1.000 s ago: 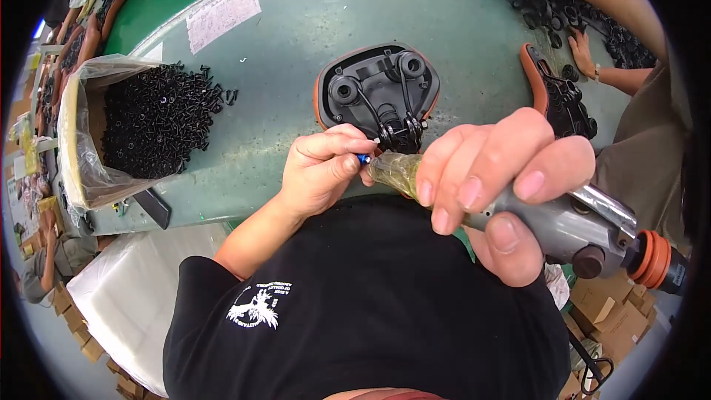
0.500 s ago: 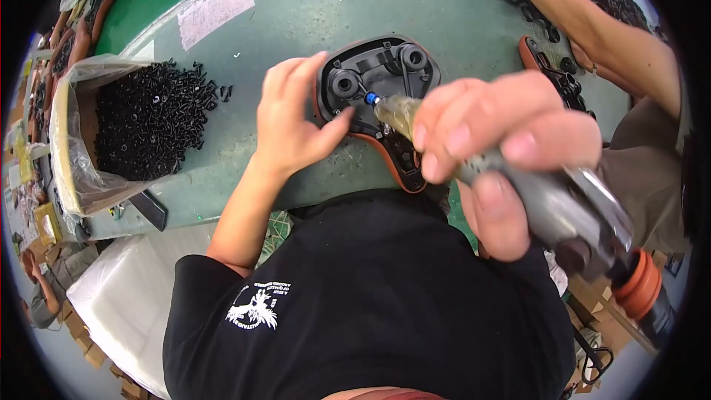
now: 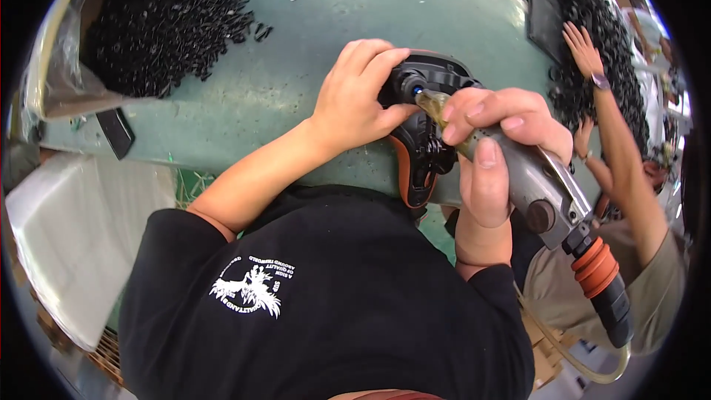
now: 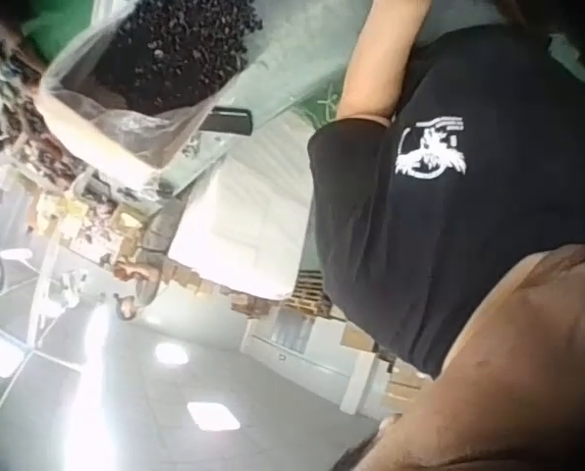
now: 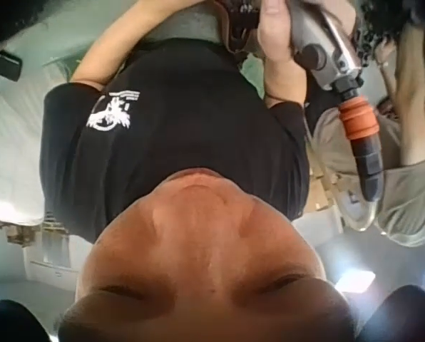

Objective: Assembling bicycle seats by attaching bolts and components using a pneumatic screwdriver.

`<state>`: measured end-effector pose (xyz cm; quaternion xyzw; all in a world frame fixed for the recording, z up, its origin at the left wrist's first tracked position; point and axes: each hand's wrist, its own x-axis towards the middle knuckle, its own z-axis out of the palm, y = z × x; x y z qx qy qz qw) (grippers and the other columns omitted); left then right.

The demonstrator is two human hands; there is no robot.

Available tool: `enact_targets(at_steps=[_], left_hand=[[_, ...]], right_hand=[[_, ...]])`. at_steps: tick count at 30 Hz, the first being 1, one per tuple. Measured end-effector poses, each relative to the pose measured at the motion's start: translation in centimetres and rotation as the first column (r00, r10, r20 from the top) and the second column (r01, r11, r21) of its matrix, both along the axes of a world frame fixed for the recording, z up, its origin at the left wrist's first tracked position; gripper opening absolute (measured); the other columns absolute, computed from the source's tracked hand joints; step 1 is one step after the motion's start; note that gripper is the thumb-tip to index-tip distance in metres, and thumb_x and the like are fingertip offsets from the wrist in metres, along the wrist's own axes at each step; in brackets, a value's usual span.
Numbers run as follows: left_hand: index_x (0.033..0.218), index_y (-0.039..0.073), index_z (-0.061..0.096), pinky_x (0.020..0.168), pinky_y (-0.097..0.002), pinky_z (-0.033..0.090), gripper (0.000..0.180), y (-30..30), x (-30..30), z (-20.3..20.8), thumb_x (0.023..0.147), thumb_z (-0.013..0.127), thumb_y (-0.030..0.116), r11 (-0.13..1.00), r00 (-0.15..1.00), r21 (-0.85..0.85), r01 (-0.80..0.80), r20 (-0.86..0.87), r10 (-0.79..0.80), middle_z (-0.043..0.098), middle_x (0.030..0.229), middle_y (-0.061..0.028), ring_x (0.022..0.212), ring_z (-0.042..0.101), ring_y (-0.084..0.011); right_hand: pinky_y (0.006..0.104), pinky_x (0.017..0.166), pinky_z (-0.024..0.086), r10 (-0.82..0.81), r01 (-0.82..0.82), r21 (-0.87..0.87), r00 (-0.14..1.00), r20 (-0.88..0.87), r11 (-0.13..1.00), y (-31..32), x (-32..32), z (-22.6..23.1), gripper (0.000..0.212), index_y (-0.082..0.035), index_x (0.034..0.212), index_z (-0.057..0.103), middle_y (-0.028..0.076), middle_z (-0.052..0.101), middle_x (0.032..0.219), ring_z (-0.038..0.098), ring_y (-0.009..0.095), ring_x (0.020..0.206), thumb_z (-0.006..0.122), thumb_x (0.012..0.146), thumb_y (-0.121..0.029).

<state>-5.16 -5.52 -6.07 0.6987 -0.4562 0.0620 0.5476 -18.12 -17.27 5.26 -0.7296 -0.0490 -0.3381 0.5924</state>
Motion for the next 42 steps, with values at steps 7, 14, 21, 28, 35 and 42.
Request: enact_targets(at_steps=[7,14,21,28,35,42], left_hand=[[0.108,0.001,0.073,0.110,-0.0477,0.053,0.048,0.0,0.6,-2.6,0.063,0.088,0.006,0.983,0.971,-0.115,0.142,-0.176,-0.161,0.072,0.120,-0.0105,0.128,0.066,-0.0364],[0.105,0.002,0.072,0.105,-0.0446,0.057,0.044,-0.3,0.5,-3.5,0.066,0.093,0.009,0.962,0.918,-0.214,0.171,-0.321,-0.235,0.072,0.116,-0.0114,0.128,0.068,-0.0349],[0.105,0.000,0.070,0.104,-0.0445,0.058,0.047,0.7,0.5,-2.8,0.067,0.094,0.013,0.981,0.941,-0.101,0.168,-0.281,-0.190,0.071,0.118,-0.0147,0.124,0.069,-0.0357],[0.101,0.003,0.072,0.089,-0.0441,0.057,0.028,7.6,4.8,-0.1,0.082,0.089,0.014,0.990,0.994,0.138,0.007,-0.112,0.009,0.071,0.110,-0.0141,0.100,0.069,-0.0354],[0.099,0.004,0.077,0.085,-0.0439,0.057,0.021,9.2,13.0,-2.4,0.086,0.086,0.019,0.771,0.880,0.479,-0.420,0.424,0.216,0.069,0.102,-0.0100,0.098,0.066,-0.0336],[0.110,0.002,0.074,0.091,-0.0343,0.060,0.010,5.2,7.5,1.4,0.101,0.074,0.004,0.983,0.888,0.101,0.154,-0.451,-0.092,0.074,0.114,-0.0104,0.104,0.073,-0.0218]], right_hand=[[0.0455,0.079,0.062,0.044,-0.041,-0.059,0.998,0.050,0.997,0.3,1.1,-1.4,0.031,-0.010,0.120,0.047,0.019,0.063,0.108,0.068,0.027,0.077,0.067,0.098,-0.003],[0.0463,0.073,0.059,0.112,-0.112,-0.155,0.994,-0.009,0.982,-0.1,3.1,-2.0,0.023,-0.005,0.116,0.049,0.019,0.064,0.100,0.063,0.025,0.070,0.062,0.098,0.001],[0.0454,0.077,0.059,0.157,-0.189,-0.352,0.980,-0.119,0.917,-1.7,4.3,-1.3,0.033,-0.003,0.129,0.050,0.032,0.067,0.119,0.068,0.026,0.078,0.064,0.099,-0.001],[0.0414,0.065,0.059,0.063,-0.078,0.093,0.986,0.156,0.993,0.7,-2.4,3.1,0.027,-0.006,0.119,0.051,0.024,0.067,0.111,0.067,0.021,0.067,0.067,0.097,-0.008],[0.0440,0.070,0.058,0.034,-0.088,0.242,0.975,0.218,0.966,-0.6,-4.6,2.3,0.028,-0.007,0.120,0.051,0.022,0.066,0.111,0.065,0.021,0.064,0.066,0.095,-0.006],[0.0369,0.068,0.056,0.017,-0.070,0.215,0.971,0.240,0.974,-2.0,-8.1,4.5,0.032,-0.009,0.123,0.056,0.013,0.063,0.115,0.065,0.017,0.067,0.062,0.091,-0.007]])
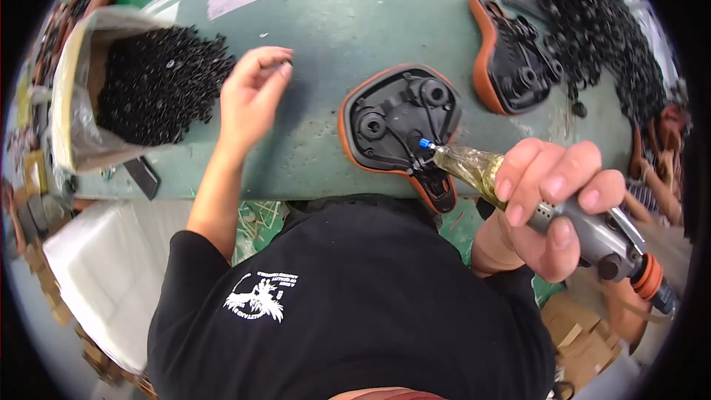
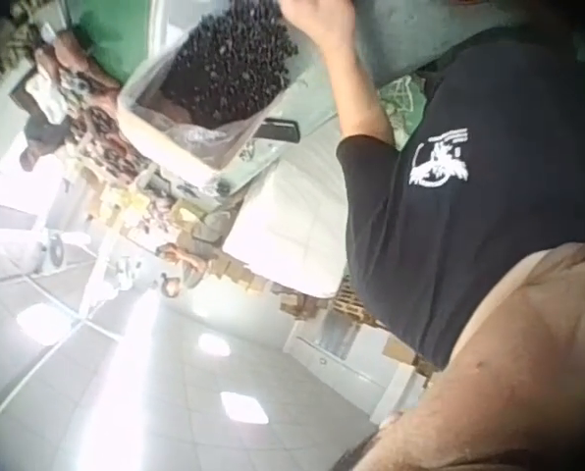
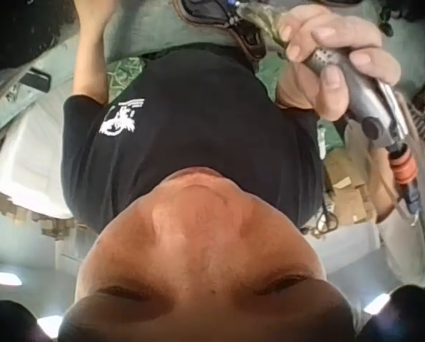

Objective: Assembling bicycle seats by attaching bolts and components using a pneumatic screwdriver.

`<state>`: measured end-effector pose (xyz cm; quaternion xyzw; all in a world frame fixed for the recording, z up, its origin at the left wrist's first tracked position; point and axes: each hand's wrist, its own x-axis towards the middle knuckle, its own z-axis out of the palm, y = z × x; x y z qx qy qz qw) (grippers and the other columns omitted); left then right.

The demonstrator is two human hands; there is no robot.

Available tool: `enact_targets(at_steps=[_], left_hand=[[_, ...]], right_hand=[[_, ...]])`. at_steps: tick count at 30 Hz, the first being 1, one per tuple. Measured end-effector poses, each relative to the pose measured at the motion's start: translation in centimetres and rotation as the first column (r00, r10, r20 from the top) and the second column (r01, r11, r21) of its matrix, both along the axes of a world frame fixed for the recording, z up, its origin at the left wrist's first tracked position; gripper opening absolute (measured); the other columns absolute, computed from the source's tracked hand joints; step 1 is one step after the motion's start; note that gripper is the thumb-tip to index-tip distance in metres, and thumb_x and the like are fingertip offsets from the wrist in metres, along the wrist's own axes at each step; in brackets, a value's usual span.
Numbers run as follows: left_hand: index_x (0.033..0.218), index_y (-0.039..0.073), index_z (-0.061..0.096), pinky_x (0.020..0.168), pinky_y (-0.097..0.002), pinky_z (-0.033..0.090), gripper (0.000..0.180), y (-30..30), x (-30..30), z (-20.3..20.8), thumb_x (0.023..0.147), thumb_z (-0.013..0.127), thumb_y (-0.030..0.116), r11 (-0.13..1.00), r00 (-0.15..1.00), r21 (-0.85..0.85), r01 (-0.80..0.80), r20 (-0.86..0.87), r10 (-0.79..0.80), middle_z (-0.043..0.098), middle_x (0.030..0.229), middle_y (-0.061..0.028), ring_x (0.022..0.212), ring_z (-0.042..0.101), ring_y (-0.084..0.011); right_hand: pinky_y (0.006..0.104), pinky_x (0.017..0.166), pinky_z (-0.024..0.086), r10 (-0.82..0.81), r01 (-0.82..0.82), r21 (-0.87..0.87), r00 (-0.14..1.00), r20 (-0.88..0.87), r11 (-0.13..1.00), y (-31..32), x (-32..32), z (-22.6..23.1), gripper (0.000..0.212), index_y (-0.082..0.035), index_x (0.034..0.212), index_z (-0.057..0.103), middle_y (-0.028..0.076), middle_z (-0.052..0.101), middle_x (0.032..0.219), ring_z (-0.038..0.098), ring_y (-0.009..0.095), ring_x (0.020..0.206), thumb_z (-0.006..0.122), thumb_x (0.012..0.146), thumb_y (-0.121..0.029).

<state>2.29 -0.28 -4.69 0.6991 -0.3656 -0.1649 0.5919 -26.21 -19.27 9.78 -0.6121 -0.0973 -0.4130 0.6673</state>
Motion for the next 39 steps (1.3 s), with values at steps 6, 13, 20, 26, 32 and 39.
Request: enact_targets(at_steps=[6,13,20,26,32,39], left_hand=[[0.124,-0.004,0.070,0.088,-0.0348,0.061,0.022,-3.8,-10.5,4.7,0.103,0.068,-0.006,0.721,0.287,-0.599,0.350,-0.664,-0.691,0.072,0.116,-0.0163,0.099,0.074,-0.0224],[0.111,-0.008,0.078,0.087,-0.0364,0.063,0.019,-5.3,-10.2,5.4,0.092,0.078,-0.010,0.718,0.514,-0.434,0.544,-0.504,-0.695,0.073,0.116,-0.0184,0.100,0.075,-0.0258],[0.111,-0.004,0.082,0.086,-0.0319,0.061,0.026,-6.6,-9.1,5.3,0.086,0.083,-0.012,0.661,0.571,-0.342,0.668,-0.334,-0.750,0.077,0.110,-0.0143,0.098,0.074,-0.0193],[0.117,-0.005,0.079,0.085,-0.0326,0.060,0.017,-5.7,-9.0,5.5,0.102,0.072,0.000,0.628,0.329,-0.388,0.674,-0.604,-0.726,0.076,0.107,-0.0126,0.090,0.074,-0.0189],[0.131,0.005,0.069,0.107,-0.0489,0.053,0.055,-10.0,-5.0,6.8,0.083,0.090,0.024,0.752,0.705,-0.006,0.659,0.351,-0.616,0.069,0.128,-0.0174,0.124,0.066,-0.0382],[0.133,0.005,0.062,0.111,-0.0450,0.051,0.071,-12.8,-3.0,3.4,0.073,0.095,0.024,0.737,0.664,0.281,0.615,0.320,-0.676,0.062,0.139,-0.0149,0.130,0.061,-0.0375]], right_hand=[[0.0368,0.071,0.063,0.065,-0.064,-0.012,0.988,0.137,0.998,-0.5,-1.4,0.9,0.031,-0.009,0.120,0.055,0.011,0.065,0.110,0.070,0.019,0.071,0.070,0.094,-0.005],[0.0383,0.068,0.063,-0.026,0.038,-0.065,0.983,0.181,0.997,0.3,-2.0,0.6,0.029,-0.007,0.119,0.051,0.013,0.065,0.108,0.071,0.020,0.071,0.068,0.096,-0.003],[0.0465,0.074,0.062,-0.051,0.034,0.082,0.974,0.222,0.996,0.6,-2.3,0.4,0.028,-0.001,0.115,0.055,0.024,0.071,0.105,0.069,0.024,0.068,0.063,0.090,0.008],[0.0472,0.073,0.063,0.035,-0.032,-0.020,0.972,0.232,0.999,0.3,-1.9,0.4,0.030,-0.002,0.117,0.052,0.023,0.069,0.104,0.072,0.026,0.072,0.062,0.090,0.007],[0.0475,0.068,0.061,-0.143,0.168,-0.091,0.963,0.230,0.982,-1.0,-1.5,0.2,0.033,-0.003,0.120,0.052,0.020,0.068,0.092,0.069,0.027,0.069,0.065,0.090,0.003],[0.0446,0.075,0.055,-0.348,0.351,-0.112,0.937,0.042,0.930,-1.0,-2.2,-1.1,0.032,-0.008,0.126,0.049,0.015,0.059,0.110,0.062,0.022,0.074,0.059,0.096,-0.005]])
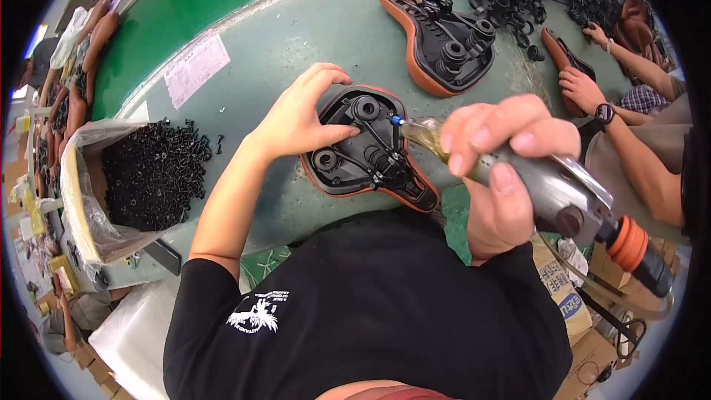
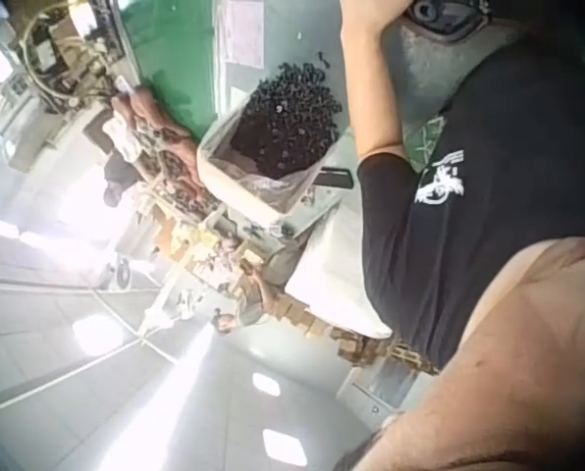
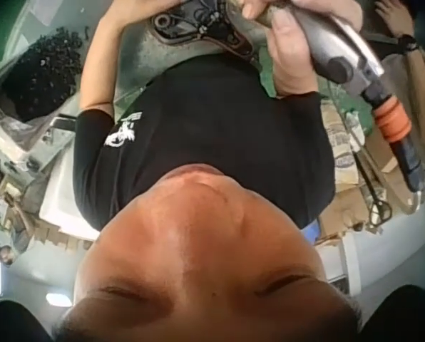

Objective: Assembling bicycle seats by attaching bolts and components using a pneumatic screwdriver.

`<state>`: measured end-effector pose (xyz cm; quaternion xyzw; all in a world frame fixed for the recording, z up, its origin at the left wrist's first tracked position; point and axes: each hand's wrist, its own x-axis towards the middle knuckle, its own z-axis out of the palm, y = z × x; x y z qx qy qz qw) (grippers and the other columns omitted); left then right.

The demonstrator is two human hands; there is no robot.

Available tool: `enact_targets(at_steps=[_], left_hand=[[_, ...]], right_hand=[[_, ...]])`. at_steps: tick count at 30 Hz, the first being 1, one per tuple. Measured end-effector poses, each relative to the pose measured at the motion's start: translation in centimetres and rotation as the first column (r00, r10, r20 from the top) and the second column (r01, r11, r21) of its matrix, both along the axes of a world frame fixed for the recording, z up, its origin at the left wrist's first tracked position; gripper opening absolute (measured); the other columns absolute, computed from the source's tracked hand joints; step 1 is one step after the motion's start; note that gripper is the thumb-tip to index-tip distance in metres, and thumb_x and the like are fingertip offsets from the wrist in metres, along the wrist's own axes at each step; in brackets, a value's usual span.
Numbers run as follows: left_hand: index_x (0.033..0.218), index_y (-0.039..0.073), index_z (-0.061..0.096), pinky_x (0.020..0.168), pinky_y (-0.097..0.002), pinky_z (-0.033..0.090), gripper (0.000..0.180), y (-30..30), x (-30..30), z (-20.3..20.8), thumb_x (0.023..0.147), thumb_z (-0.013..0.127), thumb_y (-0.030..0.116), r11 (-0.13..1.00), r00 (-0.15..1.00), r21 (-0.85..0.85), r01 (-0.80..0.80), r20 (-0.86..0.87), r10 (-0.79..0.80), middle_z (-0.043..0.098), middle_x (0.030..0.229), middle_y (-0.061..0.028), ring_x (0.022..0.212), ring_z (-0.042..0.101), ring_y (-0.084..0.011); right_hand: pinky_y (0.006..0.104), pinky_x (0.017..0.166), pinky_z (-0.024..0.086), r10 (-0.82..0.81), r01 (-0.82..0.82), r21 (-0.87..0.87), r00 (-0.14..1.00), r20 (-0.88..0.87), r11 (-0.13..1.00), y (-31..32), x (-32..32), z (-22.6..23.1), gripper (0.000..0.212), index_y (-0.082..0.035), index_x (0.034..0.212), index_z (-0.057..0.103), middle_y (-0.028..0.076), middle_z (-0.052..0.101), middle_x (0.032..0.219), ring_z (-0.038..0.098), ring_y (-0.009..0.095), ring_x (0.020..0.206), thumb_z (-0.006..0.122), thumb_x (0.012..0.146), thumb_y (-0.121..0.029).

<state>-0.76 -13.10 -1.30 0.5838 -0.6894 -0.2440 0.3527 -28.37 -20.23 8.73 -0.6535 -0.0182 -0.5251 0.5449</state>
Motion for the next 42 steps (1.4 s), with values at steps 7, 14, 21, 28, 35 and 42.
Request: enact_targets(at_steps=[7,14,21,28,35,42], left_hand=[[0.122,0.004,0.067,0.107,-0.0431,0.054,0.059,-2.2,-1.0,-2.1,0.071,0.094,0.019,0.975,0.975,-0.007,0.221,-0.013,-0.221,0.067,0.137,-0.0137,0.126,0.067,-0.0355],[0.100,0.001,0.072,0.108,-0.0435,0.054,0.037,-2.7,-1.7,-3.3,0.067,0.089,0.002,0.984,0.925,-0.057,0.169,-0.335,-0.179,0.074,0.128,-0.0167,0.126,0.069,-0.0328],[0.102,0.001,0.070,0.102,-0.0426,0.058,0.042,-1.6,-1.2,-4.6,0.068,0.092,0.007,0.993,0.920,-0.070,0.097,-0.375,-0.116,0.074,0.127,-0.0170,0.118,0.073,-0.0321],[0.102,0.003,0.070,0.098,-0.0413,0.058,0.038,-0.6,-1.6,-3.6,0.072,0.091,0.012,0.997,0.926,-0.003,0.075,-0.371,-0.071,0.074,0.120,-0.0137,0.110,0.074,-0.0324],[0.115,0.004,0.076,0.101,-0.0399,0.058,0.048,0.7,0.2,-2.4,0.069,0.088,0.009,0.990,0.960,-0.127,-0.069,-0.277,0.031,0.075,0.121,-0.0134,0.110,0.074,-0.0300],[0.117,-0.003,0.075,0.082,-0.0307,0.056,0.042,0.2,21.0,-1.7,0.081,0.089,0.011,0.495,0.375,-0.001,-0.869,-0.655,0.656,0.076,0.101,-0.0058,0.094,0.070,-0.0151]], right_hand=[[0.0463,0.082,0.056,0.040,-0.035,0.049,0.993,-0.109,0.998,-0.1,0.9,-1.5,0.029,-0.009,0.125,0.049,0.017,0.060,0.112,0.065,0.022,0.081,0.062,0.100,-0.004],[0.0429,0.082,0.059,0.051,-0.042,0.050,0.980,-0.192,0.998,-1.5,3.3,-1.7,0.029,-0.007,0.121,0.049,0.019,0.063,0.108,0.067,0.022,0.082,0.059,0.096,0.004],[0.0346,0.070,0.060,0.075,-0.092,-0.078,0.978,-0.195,0.993,-2.7,7.6,-4.0,0.028,-0.002,0.109,0.058,0.016,0.069,0.093,0.069,0.019,0.073,0.063,0.086,0.012],[0.0363,0.076,0.062,0.128,-0.112,0.077,0.959,-0.254,0.991,-1.5,8.7,-6.1,0.025,-0.001,0.106,0.059,0.016,0.071,0.096,0.070,0.017,0.075,0.062,0.088,0.015],[0.0421,0.079,0.062,0.151,-0.162,-0.060,0.976,-0.158,0.985,-1.3,5.3,-1.4,0.036,-0.001,0.124,0.055,0.029,0.067,0.117,0.071,0.021,0.077,0.059,0.090,0.012],[0.0312,0.071,0.061,0.037,-0.025,0.228,0.998,-0.049,0.973,-2.4,0.8,-5.4,0.030,0.002,0.117,0.060,0.019,0.073,0.103,0.071,0.017,0.077,0.063,0.089,0.012]])
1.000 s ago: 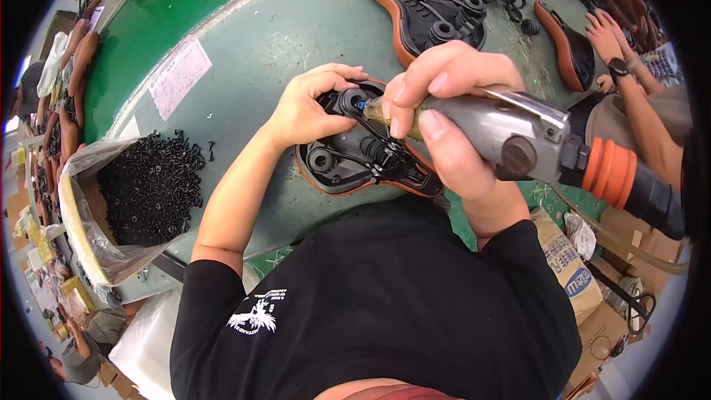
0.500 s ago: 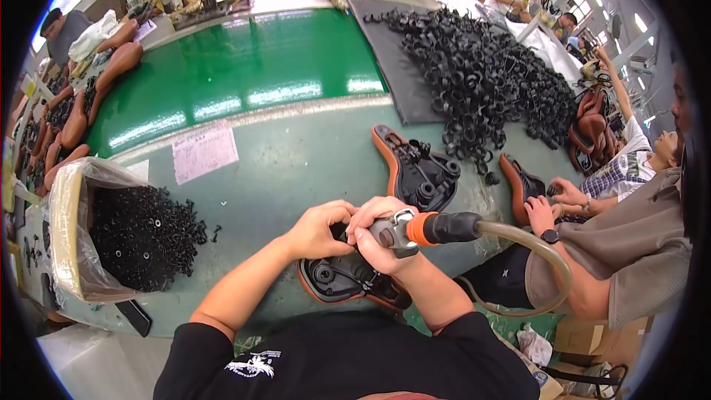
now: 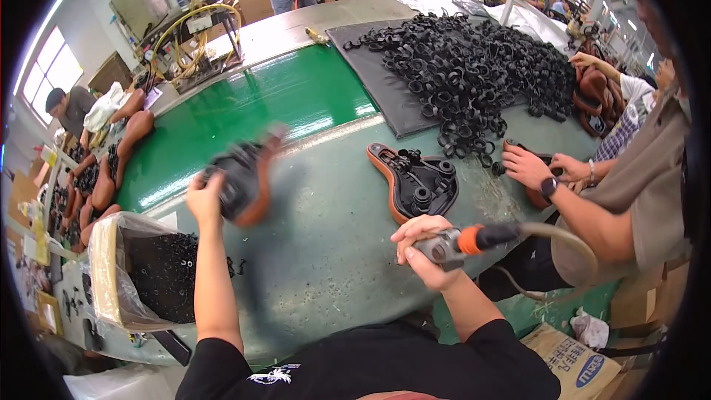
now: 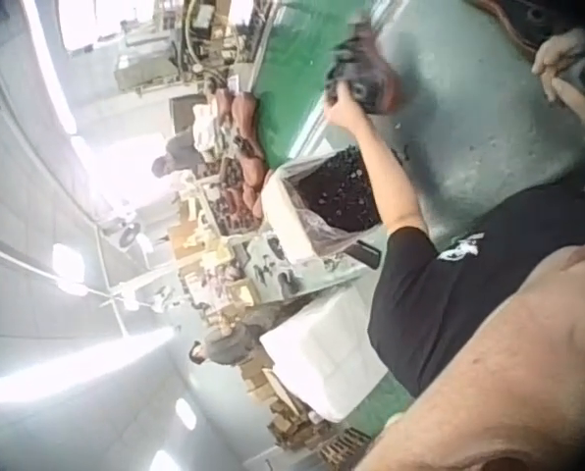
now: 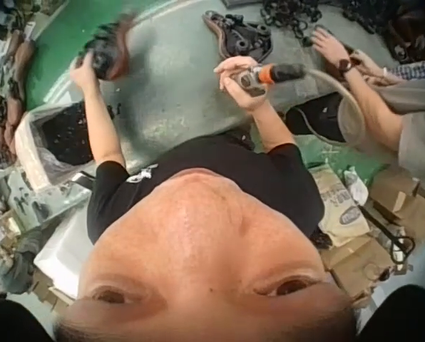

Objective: Assembling bicycle seats by attaching bolts and components using a pneumatic screwdriver.

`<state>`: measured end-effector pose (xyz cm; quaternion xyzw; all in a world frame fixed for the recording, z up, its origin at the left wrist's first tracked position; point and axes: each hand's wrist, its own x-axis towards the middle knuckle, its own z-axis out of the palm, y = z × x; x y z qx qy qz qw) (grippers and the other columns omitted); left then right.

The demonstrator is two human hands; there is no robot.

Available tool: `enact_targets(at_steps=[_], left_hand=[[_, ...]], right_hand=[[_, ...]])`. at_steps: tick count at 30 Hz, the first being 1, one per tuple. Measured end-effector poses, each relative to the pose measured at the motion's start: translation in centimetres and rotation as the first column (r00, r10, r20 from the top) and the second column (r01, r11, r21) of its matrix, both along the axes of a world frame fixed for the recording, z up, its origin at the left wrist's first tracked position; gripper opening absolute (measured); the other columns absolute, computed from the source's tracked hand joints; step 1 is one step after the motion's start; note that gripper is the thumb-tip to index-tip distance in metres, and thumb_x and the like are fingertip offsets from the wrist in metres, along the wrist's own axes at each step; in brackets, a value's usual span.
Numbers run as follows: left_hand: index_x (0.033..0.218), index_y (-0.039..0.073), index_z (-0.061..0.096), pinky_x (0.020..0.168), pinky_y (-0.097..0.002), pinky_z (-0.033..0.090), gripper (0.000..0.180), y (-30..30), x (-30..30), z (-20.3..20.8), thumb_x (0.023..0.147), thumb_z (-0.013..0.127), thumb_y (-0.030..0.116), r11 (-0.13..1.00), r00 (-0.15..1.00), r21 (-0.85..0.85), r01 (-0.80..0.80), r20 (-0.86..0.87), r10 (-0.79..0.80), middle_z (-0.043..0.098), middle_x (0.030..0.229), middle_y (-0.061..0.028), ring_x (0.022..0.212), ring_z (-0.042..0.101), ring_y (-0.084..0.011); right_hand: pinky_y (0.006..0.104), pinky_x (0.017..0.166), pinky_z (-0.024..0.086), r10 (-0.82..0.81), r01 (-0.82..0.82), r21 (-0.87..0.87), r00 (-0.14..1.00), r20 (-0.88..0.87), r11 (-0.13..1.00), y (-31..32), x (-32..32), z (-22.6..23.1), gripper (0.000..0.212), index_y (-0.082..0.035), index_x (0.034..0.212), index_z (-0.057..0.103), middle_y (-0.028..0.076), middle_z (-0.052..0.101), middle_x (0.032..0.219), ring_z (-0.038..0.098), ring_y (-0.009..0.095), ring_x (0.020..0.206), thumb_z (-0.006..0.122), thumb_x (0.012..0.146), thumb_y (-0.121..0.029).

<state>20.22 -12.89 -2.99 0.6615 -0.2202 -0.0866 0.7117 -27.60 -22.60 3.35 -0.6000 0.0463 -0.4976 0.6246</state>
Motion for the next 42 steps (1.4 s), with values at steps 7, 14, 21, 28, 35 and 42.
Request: enact_targets(at_steps=[7,14,21,28,35,42], left_hand=[[0.132,0.003,0.066,0.113,-0.0444,0.048,0.048,-9.5,-5.9,-1.4,0.085,0.076,0.005,0.913,0.678,0.405,0.056,0.655,-0.332,0.066,0.135,-0.0194,0.130,0.062,-0.0388],[0.158,0.006,0.048,0.128,-0.0485,0.036,0.086,-22.2,-19.6,-0.6,0.076,0.072,0.004,0.549,-0.027,0.759,0.351,0.594,-0.804,0.052,0.159,-0.0193,0.152,0.045,-0.0390],[0.124,0.006,0.063,0.107,-0.0505,0.050,0.052,-17.9,-20.5,0.7,0.076,0.077,0.022,0.420,0.033,0.897,0.137,0.420,-0.907,0.066,0.122,-0.0162,0.121,0.063,-0.0390],[0.095,0.002,0.059,0.076,-0.0450,0.059,0.057,6.7,-27.5,0.9,0.080,0.093,0.046,0.332,0.530,0.808,0.488,0.028,-0.848,0.068,0.095,-0.0184,0.088,0.073,-0.0354],[0.134,-0.001,0.057,0.093,-0.0525,0.053,0.055,18.9,-17.6,-4.5,0.090,0.082,0.023,0.513,0.733,0.725,-0.460,0.636,-0.241,0.064,0.115,-0.0208,0.106,0.066,-0.0431],[0.114,0.002,0.065,0.083,-0.0497,0.056,0.023,17.9,-12.8,-6.6,0.095,0.075,0.010,0.615,0.773,0.745,-0.259,0.542,-0.330,0.063,0.112,-0.0177,0.098,0.067,-0.0424]], right_hand=[[0.0294,0.071,0.059,-0.097,0.119,0.065,0.959,-0.266,0.991,0.0,-4.0,-5.8,0.031,0.001,0.120,0.058,0.015,0.074,0.107,0.072,0.013,0.078,0.065,0.091,0.009],[0.0277,0.072,0.057,-0.032,0.063,0.080,0.939,-0.342,0.995,1.4,-2.5,-5.1,0.052,-0.005,0.137,0.057,0.003,0.068,0.100,0.068,0.009,0.083,0.078,0.091,0.003],[0.0270,0.078,0.058,-0.294,0.198,-0.362,0.927,-0.234,0.911,0.9,-2.0,-5.7,0.040,-0.006,0.124,0.062,0.008,0.072,0.105,0.072,0.011,0.091,0.083,0.090,0.002],[0.0281,0.069,0.058,0.048,-0.020,0.127,0.973,-0.225,0.992,0.7,-6.2,-3.6,0.030,-0.001,0.117,0.061,0.012,0.071,0.106,0.072,0.013,0.082,0.069,0.090,0.012],[0.0319,0.074,0.063,0.148,-0.148,-0.026,0.989,0.012,0.989,0.3,-1.9,2.9,0.038,0.004,0.126,0.060,0.016,0.072,0.106,0.073,0.018,0.084,0.071,0.090,0.012],[0.0352,0.075,0.063,0.269,-0.259,-0.079,0.951,0.154,0.963,2.5,0.6,4.2,0.042,0.002,0.132,0.060,0.019,0.070,0.107,0.072,0.020,0.083,0.071,0.092,0.009]])
